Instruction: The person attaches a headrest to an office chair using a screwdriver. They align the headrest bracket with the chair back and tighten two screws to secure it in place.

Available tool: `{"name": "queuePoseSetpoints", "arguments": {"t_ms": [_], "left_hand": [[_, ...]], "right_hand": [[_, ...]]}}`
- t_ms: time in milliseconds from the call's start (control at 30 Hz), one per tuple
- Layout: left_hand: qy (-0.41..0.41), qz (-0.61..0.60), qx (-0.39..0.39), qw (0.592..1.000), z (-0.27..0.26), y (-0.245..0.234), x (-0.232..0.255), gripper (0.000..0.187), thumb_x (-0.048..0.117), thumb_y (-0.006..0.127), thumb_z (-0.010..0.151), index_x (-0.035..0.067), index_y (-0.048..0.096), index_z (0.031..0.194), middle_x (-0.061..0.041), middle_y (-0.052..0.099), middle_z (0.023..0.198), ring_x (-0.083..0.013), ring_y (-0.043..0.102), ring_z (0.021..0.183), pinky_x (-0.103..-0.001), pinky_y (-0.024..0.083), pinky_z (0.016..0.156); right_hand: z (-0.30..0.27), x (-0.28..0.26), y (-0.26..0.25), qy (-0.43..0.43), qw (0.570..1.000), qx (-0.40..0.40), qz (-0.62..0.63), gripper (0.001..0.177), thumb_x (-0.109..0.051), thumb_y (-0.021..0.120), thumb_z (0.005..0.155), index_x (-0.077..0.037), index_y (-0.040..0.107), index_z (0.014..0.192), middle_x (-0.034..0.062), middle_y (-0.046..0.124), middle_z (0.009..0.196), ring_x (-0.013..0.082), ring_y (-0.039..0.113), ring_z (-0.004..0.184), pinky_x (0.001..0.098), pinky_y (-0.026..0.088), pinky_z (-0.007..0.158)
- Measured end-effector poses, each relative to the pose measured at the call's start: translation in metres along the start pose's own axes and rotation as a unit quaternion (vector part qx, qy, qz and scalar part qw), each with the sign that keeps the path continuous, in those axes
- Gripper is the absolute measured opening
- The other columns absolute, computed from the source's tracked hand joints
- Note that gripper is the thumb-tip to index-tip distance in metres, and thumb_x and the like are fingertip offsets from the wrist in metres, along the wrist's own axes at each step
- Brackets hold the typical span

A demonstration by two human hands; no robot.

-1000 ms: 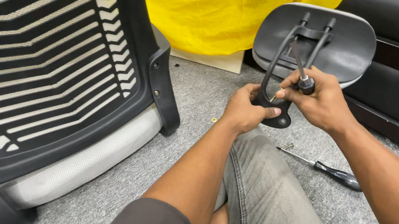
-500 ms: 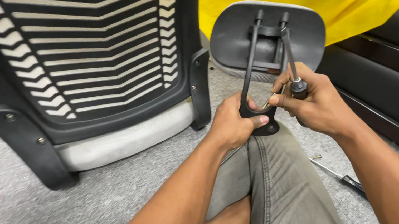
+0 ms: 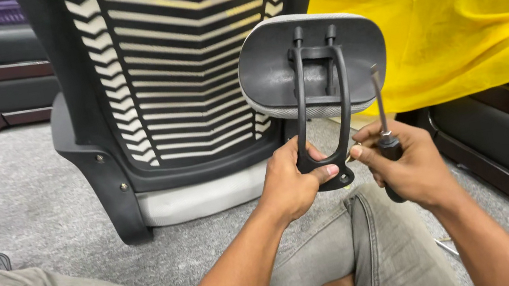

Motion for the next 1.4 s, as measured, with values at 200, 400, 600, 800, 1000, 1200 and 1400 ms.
{"name": "queuePoseSetpoints", "arguments": {"t_ms": [200,400,600,800,1000,1200,1400], "left_hand": [[0.013,0.004,0.012,1.000,-0.004,-0.019,0.027,0.028,0.008,0.087,0.074,0.007,0.060,0.083,-0.001,0.064,0.074,-0.0095,0.061,0.070,-0.029,0.050,0.065],[0.013,-0.005,0.028,1.000,-0.012,-0.034,0.048,0.026,0.008,0.085,0.075,0.010,0.061,0.083,0.002,0.064,0.074,-0.0086,0.061,0.070,-0.028,0.050,0.066],[0.044,-0.051,0.067,0.995,-0.017,-0.037,0.054,0.025,0.006,0.085,0.075,0.007,0.063,0.085,0.000,0.065,0.076,-0.0070,0.061,0.069,-0.026,0.051,0.064],[0.078,-0.082,0.080,0.990,-0.017,-0.044,0.062,0.023,0.006,0.084,0.076,0.006,0.064,0.087,-0.001,0.071,0.079,-0.0059,0.067,0.071,-0.024,0.054,0.065],[0.094,-0.042,0.109,0.989,-0.025,-0.049,0.074,0.023,0.008,0.085,0.076,0.007,0.064,0.085,0.001,0.068,0.076,-0.0056,0.063,0.069,-0.024,0.052,0.065],[0.143,0.024,0.121,0.982,-0.033,-0.054,0.088,0.027,0.006,0.087,0.072,0.007,0.061,0.079,-0.001,0.066,0.074,-0.0082,0.062,0.069,-0.026,0.050,0.065],[0.198,0.000,0.110,0.974,-0.030,-0.061,0.098,0.026,0.004,0.085,0.073,0.007,0.060,0.078,0.000,0.068,0.077,-0.0068,0.065,0.073,-0.025,0.053,0.068]], "right_hand": [[-0.001,-0.026,0.010,-0.028,0.998,0.046,-0.044,0.026,-0.009,0.084,0.078,0.000,0.072,0.098,-0.0002,0.069,0.072,0.0036,0.052,0.051,0.0222,0.042,0.045],[-0.010,-0.046,0.016,-0.051,0.995,0.078,-0.032,0.019,-0.011,0.086,0.080,-0.001,0.076,0.092,0.0013,0.059,0.060,0.0046,0.050,0.050,0.0228,0.037,0.046],[-0.025,-0.068,0.022,-0.219,0.970,0.094,-0.046,0.015,-0.005,0.082,0.082,-0.002,0.069,0.088,0.0020,0.074,0.084,0.0013,0.058,0.064,0.0191,0.046,0.056],[-0.041,-0.095,0.029,-0.351,0.925,0.120,-0.085,0.017,-0.002,0.083,0.084,-0.002,0.067,0.091,0.0079,0.075,0.093,0.0098,0.074,0.086,0.0248,0.059,0.074],[-0.047,-0.113,0.040,-0.379,0.896,0.118,-0.201,0.012,0.001,0.082,0.075,0.001,0.071,0.078,0.0090,0.075,0.092,0.0113,0.071,0.068,0.0231,0.054,0.059],[-0.046,-0.112,0.044,-0.336,0.916,0.111,-0.187,0.015,0.001,0.082,0.071,0.000,0.076,0.085,0.0071,0.071,0.087,0.0102,0.065,0.060,0.0234,0.048,0.053],[-0.032,-0.095,0.046,-0.274,0.948,0.141,-0.075,0.026,-0.007,0.084,0.079,-0.001,0.062,0.093,0.0026,0.065,0.085,0.0046,0.052,0.063,0.0218,0.043,0.054]]}}
Point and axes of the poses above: each hand's wrist, its own z-axis towards the middle knuckle, its own y-axis out of the palm, x = y × z, the point moved 5 cm from there along z, towards the middle knuckle
